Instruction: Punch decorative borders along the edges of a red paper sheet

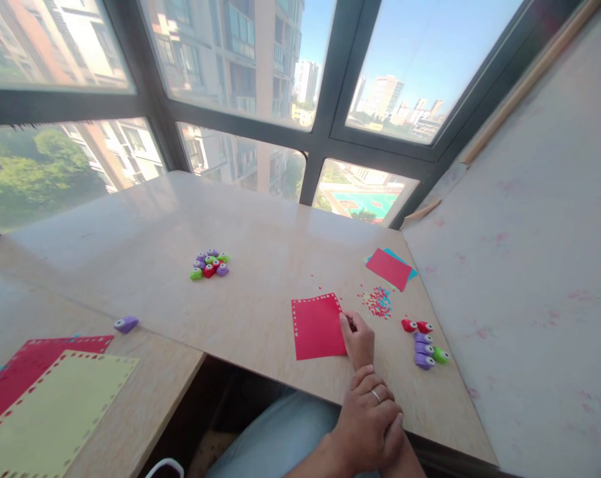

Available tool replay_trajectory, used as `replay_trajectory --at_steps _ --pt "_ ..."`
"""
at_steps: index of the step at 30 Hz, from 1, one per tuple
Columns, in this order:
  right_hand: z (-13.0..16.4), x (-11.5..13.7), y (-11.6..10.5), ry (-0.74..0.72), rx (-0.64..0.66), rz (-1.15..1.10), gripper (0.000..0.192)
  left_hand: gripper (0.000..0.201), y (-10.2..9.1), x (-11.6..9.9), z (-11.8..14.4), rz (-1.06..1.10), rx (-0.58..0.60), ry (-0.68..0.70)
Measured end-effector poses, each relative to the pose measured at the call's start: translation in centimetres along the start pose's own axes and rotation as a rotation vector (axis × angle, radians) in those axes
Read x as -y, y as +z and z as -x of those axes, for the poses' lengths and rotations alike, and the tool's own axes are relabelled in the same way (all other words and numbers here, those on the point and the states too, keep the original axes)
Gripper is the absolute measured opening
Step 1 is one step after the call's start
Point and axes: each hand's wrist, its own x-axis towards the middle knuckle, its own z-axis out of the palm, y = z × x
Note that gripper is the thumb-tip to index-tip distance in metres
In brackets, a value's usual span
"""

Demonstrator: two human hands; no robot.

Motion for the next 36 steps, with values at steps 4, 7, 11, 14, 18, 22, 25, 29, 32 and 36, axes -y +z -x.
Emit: replay_trajectory --at_steps 4,7,11,14,18,22,25,29,32,36 --pt "-0.2 0.1 0.1 0.016 -0.011 -0.024 0.045 0.012 0.3 0.0 -0.3 0.049 -0.056 -0.001" --pt "-0.3 0.2 0.1 0.020 -0.029 -0.057 0.045 0.011 0.4 0.0 -0.5 0.078 -0.099 0.005" --pt "-0.3 0.0 0.3 0.017 -0.037 -0.069 0.045 0.011 0.7 0.4 -0.4 0.085 -0.132 0.028" --pt "-0.4 -0.4 0.4 0.013 -0.036 -0.050 0.044 0.010 0.9 0.8 -0.3 0.077 -0.151 0.066" --pt "-0.5 -0.5 0.5 0.015 -0.050 -0.038 0.044 0.011 0.9 0.6 -0.3 0.079 -0.155 0.033" --pt "-0.3 -0.2 0.3 0.013 -0.043 -0.031 0.041 0.012 0.8 0.0 -0.3 0.091 -0.179 0.006" --pt "-0.1 0.0 0.1 0.020 -0.034 -0.033 0.037 0.011 0.9 0.0 -0.2 0.090 -0.189 0.017" --pt "-0.1 0.2 0.0 0.028 -0.033 -0.058 0.034 0.010 1.1 0.5 0.0 0.057 -0.156 0.031" --pt "0.0 0.3 -0.1 0.036 -0.041 -0.072 0.035 0.007 1.3 0.8 0.4 0.008 -0.114 0.033" --pt "0.2 0.5 -0.2 0.050 -0.027 -0.067 0.035 0.005 2.0 1.2 0.8 -0.057 -0.063 0.044"
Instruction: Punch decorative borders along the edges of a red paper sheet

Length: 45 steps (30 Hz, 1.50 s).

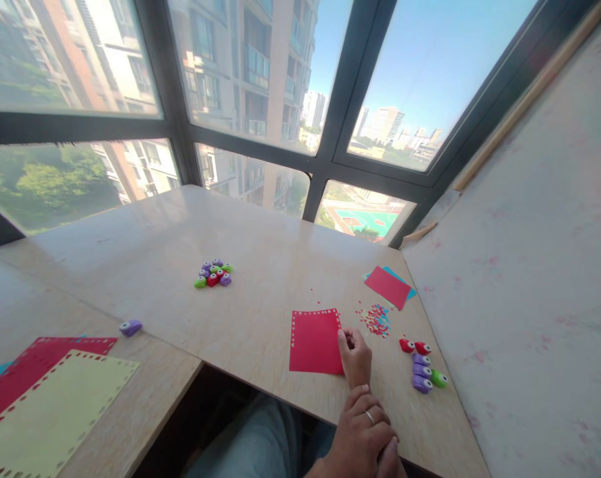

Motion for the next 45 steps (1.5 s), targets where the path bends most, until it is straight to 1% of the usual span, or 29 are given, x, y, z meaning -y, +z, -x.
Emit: replay_trajectory --at_steps 3,6,8,10,12,13,16,18,19,21,23,24,27,28,29,30,32,34,37,42,45 --pt "0.2 0.2 0.0 -0.001 0.000 0.003 0.034 0.007 0.2 0.2 0.3 -0.012 0.002 0.009" --pt "0.3 0.3 0.0 0.000 -0.019 -0.008 0.034 0.007 -0.3 0.3 0.1 -0.009 0.029 0.028" --pt "0.2 0.4 0.0 0.012 -0.039 -0.014 0.034 0.007 -1.3 0.3 -0.3 0.004 0.106 0.047" --pt "0.1 0.4 -0.1 0.040 -0.049 -0.023 0.035 0.008 -2.8 0.3 -0.8 0.067 0.184 0.044" --pt "0.0 0.3 -0.3 0.082 -0.047 -0.056 0.037 0.011 -4.9 0.4 -1.3 0.169 0.169 -0.011" --pt "-0.1 0.3 -0.4 0.106 -0.049 -0.084 0.038 0.014 -6.1 0.5 -1.4 0.208 0.126 -0.052" --pt "-0.3 0.1 -0.7 0.173 -0.085 -0.183 0.043 0.018 -10.5 1.2 -1.7 0.216 -0.111 -0.285" --pt "-0.4 0.0 -0.8 0.204 -0.107 -0.227 0.045 0.018 -13.8 2.4 -1.8 0.158 -0.293 -0.441" --pt "-0.4 0.0 -0.8 0.215 -0.106 -0.242 0.045 0.020 -15.5 3.2 -1.8 0.135 -0.371 -0.515" --pt "-0.5 0.1 -0.9 0.233 -0.089 -0.268 0.046 0.025 -19.0 5.4 -1.8 0.060 -0.565 -0.634" --pt "-0.4 0.2 -0.9 0.250 -0.072 -0.283 0.047 0.028 -22.6 8.1 -1.7 -0.064 -0.744 -0.721" --pt "-0.4 0.3 -0.9 0.259 -0.069 -0.284 0.047 0.029 -24.4 9.6 -1.6 -0.127 -0.815 -0.758" --pt "-0.3 0.2 -1.0 0.274 -0.061 -0.270 0.048 0.028 -29.1 14.1 -0.9 -0.316 -0.899 -0.877" --pt "-0.3 0.2 -1.0 0.278 -0.057 -0.263 0.049 0.026 -30.4 15.4 -0.5 -0.397 -0.909 -0.902" --pt "-0.3 0.1 -1.0 0.279 -0.051 -0.258 0.049 0.026 -31.4 16.5 0.0 -0.487 -0.895 -0.926" --pt "-0.3 0.0 -0.9 0.279 -0.048 -0.252 0.049 0.027 -32.1 17.5 0.4 -0.568 -0.869 -0.951" --pt "-0.4 -0.2 -0.9 0.280 -0.047 -0.238 0.051 0.032 -32.9 18.9 1.2 -0.673 -0.790 -1.000" --pt "-0.5 -0.3 -0.8 0.290 -0.045 -0.219 0.052 0.036 -33.0 19.8 1.5 -0.737 -0.710 -1.017" --pt "-0.5 -0.2 -0.9 0.316 -0.049 -0.196 0.054 0.041 -32.9 20.5 1.3 -0.792 -0.623 -1.007" --pt "-0.8 -0.3 -0.9 0.302 -0.039 -0.160 0.058 0.042 -33.6 21.4 0.0 -0.843 -0.572 -1.041" --pt "-1.8 -0.8 -0.4 0.263 -0.024 -0.165 0.061 0.039 -33.7 21.6 -0.3 -0.855 -0.544 -1.051"
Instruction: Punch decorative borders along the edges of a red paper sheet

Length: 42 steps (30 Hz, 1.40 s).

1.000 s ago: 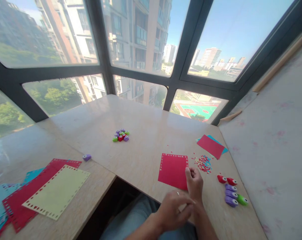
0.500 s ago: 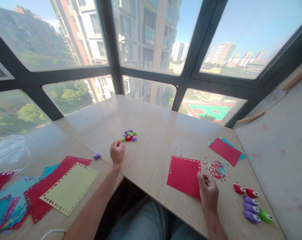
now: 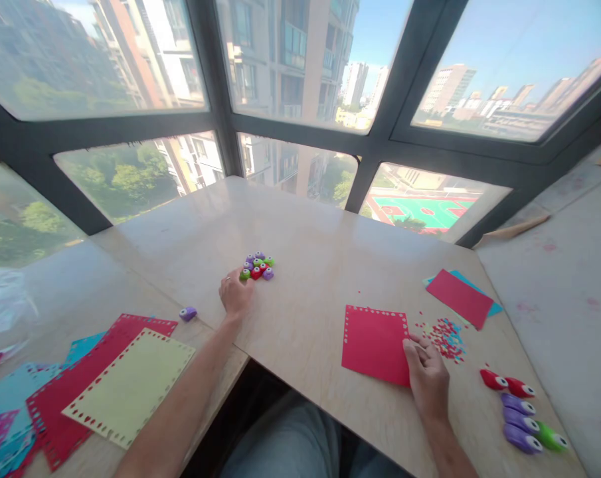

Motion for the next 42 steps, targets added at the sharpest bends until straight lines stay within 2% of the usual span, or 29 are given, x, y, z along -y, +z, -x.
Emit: replay_trajectory --at_steps 4,9,17,24,27,31,34,38,42 --pt "-2.0 0.0 1.6 -0.012 0.045 -0.042 0.065 0.038 0.1 0.0 0.3 -0.039 0.004 0.021" --pt "-3.6 0.7 3.2 -0.074 0.097 -0.059 0.060 0.035 0.1 0.1 0.6 -0.081 0.020 0.070" --pt "-4.1 0.3 2.7 -0.060 0.149 -0.147 0.061 0.035 0.3 0.1 1.1 -0.138 0.011 0.151" --pt "-4.3 0.1 2.9 -0.062 0.190 -0.164 0.061 0.038 0.0 -0.6 2.6 0.140 -0.068 0.320" --pt "-4.2 0.2 2.9 -0.074 0.187 -0.138 0.061 0.040 0.2 -1.8 4.2 0.285 0.026 0.376" --pt "-4.0 0.2 2.9 -0.086 0.194 -0.171 0.058 0.041 1.0 -3.5 6.5 0.476 0.271 0.278" --pt "-4.0 0.1 3.0 -0.085 0.192 -0.180 0.057 0.039 1.6 -4.7 7.6 0.561 0.396 0.263" --pt "-4.1 0.1 3.0 -0.055 0.205 -0.231 0.059 0.026 2.3 -6.1 8.5 0.603 0.529 0.402" --pt "-4.3 0.2 3.0 -0.044 0.216 -0.360 0.059 0.021 3.6 -7.3 9.4 0.591 0.589 0.560"
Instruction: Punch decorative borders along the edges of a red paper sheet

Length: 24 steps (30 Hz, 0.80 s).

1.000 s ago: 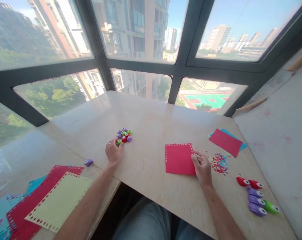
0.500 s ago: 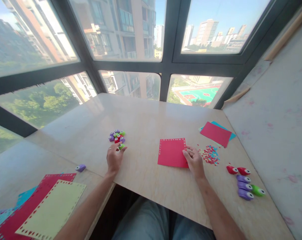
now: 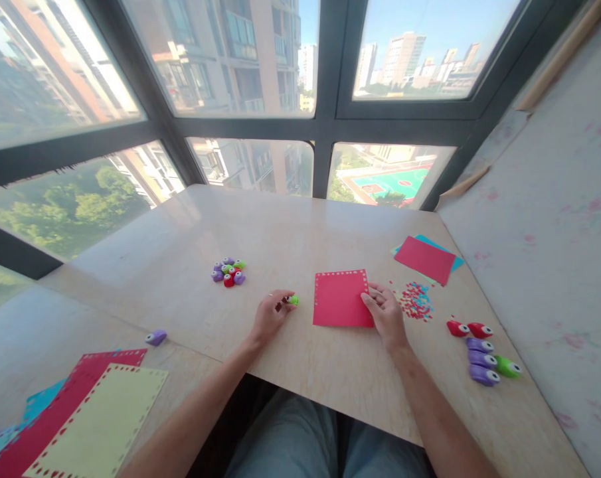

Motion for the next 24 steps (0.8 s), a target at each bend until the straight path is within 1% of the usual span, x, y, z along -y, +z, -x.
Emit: replay_trajectory --at_steps 3,5,10,13,18,24 --pt "-0.2 0.0 -0.1 -0.004 -0.019 -0.031 0.056 0.029 1.3 -0.1 -0.4 -0.028 0.051 0.066" --pt "-0.2 0.0 -0.3 0.000 -0.025 0.001 0.056 0.033 1.9 -0.2 -0.7 -0.043 0.072 0.097" --pt "0.0 0.2 -0.6 -0.031 -0.104 0.295 0.054 0.033 2.2 -0.7 -1.0 -0.093 0.085 0.122" --pt "0.2 0.4 -0.7 -0.044 -0.106 0.385 0.051 0.031 2.1 -0.9 -1.1 -0.115 0.097 0.131" --pt "0.1 0.3 -0.8 -0.052 -0.073 0.338 0.051 0.028 2.3 -1.1 -1.3 -0.160 0.102 0.147" --pt "-0.2 -0.2 -1.0 -0.047 -0.086 0.260 0.049 0.029 2.5 -1.4 -1.5 -0.161 0.097 0.113"
